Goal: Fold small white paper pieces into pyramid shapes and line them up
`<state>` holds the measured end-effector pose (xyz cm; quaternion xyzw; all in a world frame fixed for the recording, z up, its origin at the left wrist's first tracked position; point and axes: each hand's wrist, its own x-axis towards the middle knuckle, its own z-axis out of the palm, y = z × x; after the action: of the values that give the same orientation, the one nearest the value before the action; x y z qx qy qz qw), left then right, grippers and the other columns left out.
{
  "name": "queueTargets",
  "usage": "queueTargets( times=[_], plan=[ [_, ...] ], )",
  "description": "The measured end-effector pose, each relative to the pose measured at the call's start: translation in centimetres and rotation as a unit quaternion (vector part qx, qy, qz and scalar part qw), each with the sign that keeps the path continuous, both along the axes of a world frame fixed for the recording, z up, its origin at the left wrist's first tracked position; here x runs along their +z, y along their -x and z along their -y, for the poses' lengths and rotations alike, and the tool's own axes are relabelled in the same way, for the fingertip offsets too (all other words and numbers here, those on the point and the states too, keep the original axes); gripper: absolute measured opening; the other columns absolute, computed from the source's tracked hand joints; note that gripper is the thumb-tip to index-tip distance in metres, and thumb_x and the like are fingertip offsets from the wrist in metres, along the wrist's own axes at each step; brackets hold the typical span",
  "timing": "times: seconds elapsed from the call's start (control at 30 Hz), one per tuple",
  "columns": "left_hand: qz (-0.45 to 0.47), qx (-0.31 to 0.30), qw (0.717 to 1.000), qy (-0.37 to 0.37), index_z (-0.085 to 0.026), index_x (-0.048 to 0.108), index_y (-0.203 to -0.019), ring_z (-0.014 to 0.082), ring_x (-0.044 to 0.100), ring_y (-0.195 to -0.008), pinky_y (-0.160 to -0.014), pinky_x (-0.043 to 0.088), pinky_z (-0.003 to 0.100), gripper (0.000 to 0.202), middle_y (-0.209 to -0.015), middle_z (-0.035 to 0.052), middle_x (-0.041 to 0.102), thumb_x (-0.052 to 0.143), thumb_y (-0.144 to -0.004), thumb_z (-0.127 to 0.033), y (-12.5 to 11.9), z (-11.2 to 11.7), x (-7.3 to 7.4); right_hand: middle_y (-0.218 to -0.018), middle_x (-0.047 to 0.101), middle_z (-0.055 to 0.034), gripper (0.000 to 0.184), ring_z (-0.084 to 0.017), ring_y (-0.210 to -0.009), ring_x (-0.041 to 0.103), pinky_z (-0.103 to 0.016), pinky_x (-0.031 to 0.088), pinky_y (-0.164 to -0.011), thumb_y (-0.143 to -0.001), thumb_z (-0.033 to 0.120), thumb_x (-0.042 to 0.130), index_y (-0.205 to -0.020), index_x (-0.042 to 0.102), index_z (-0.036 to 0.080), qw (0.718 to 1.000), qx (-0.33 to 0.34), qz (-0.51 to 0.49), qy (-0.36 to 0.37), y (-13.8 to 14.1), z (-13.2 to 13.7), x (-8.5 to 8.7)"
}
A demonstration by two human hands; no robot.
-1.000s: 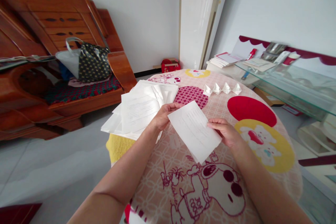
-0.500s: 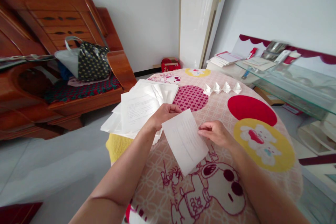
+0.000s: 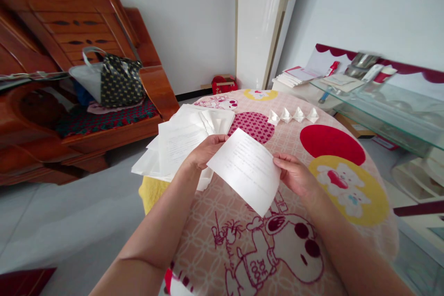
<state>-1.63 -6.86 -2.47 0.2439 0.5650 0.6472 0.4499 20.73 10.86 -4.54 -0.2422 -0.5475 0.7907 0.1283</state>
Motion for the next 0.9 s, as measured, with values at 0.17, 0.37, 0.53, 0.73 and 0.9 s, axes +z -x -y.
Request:
queueTargets(
  times=[0.17, 0.37, 0.53, 0.73, 0.9],
  plan=[
    [0.051, -0.029, 0.998, -0.022, -0.012, 0.071, -0.076, 0.0117, 0.06, -0.051, -0.05, 0.047, 0.021, 0.041, -0.064, 0.0019, 0.069, 0.095, -0.05, -0.032, -0.6, -0.1, 0.5, -0.061, 0.067, -0.0026, 0.032, -0.017, -0.051, 0.061, -0.028, 0.046, -0.05, -0.071, 0.048, 0.079, -0.07, 0.07, 0.018, 0.973, 0.174, 0.1, -0.115, 0.2, 0.6, -0.5],
    [-0.022, -0.08, 0.996, 0.022, -0.011, 0.071, -0.077, 0.0089, 0.056, -0.051, -0.048, 0.041, 0.018, 0.035, -0.065, 0.0016, 0.066, 0.088, -0.063, -0.038, -3.1, -0.7, 0.6, -0.064, 0.063, -0.0016, 0.039, -0.015, -0.054, 0.057, -0.027, 0.045, -0.05, -0.087, 0.056, 0.067, -0.071, 0.066, 0.02, 0.961, 0.0, 0.024, -0.277, 0.7, 1.5, -0.1],
    [-0.033, -0.095, 0.994, -0.031, -0.013, 0.066, -0.077, 0.0087, 0.055, -0.053, -0.049, 0.042, 0.019, 0.043, -0.068, 0.0011, 0.065, 0.09, -0.061, -0.045, -7.1, -2.4, 0.9, -0.06, 0.06, -0.0018, 0.055, -0.017, -0.059, 0.058, -0.029, 0.047, -0.055, -0.095, 0.066, 0.054, -0.066, 0.062, 0.021, 0.967, -0.012, -0.004, -0.255, 0.6, 2.2, 0.9],
    [-0.13, 0.059, 0.986, -0.083, -0.019, 0.054, -0.072, 0.0059, 0.044, -0.043, -0.042, 0.031, 0.019, 0.034, -0.058, -0.0044, 0.055, 0.077, -0.076, -0.044, -6.3, -0.8, 4.5, -0.099, 0.076, -0.0082, 0.04, -0.022, -0.083, 0.07, -0.035, 0.058, -0.073, -0.088, 0.052, 0.072, -0.113, 0.076, 0.02, 0.915, -0.132, -0.056, -0.377, 0.6, 2.6, 1.6],
    [-0.187, 0.113, 0.975, -0.041, -0.018, 0.052, -0.065, 0.0053, 0.039, -0.04, -0.04, 0.024, 0.019, 0.03, -0.052, -0.0053, 0.05, 0.073, -0.076, -0.036, -4.1, 1.0, 6.4, -0.115, 0.076, -0.0114, 0.044, -0.021, -0.087, 0.074, -0.034, 0.06, -0.069, -0.093, 0.05, 0.067, -0.127, 0.073, 0.023, 0.948, -0.034, -0.121, -0.293, 0.4, 3.6, 1.8]
  ],
)
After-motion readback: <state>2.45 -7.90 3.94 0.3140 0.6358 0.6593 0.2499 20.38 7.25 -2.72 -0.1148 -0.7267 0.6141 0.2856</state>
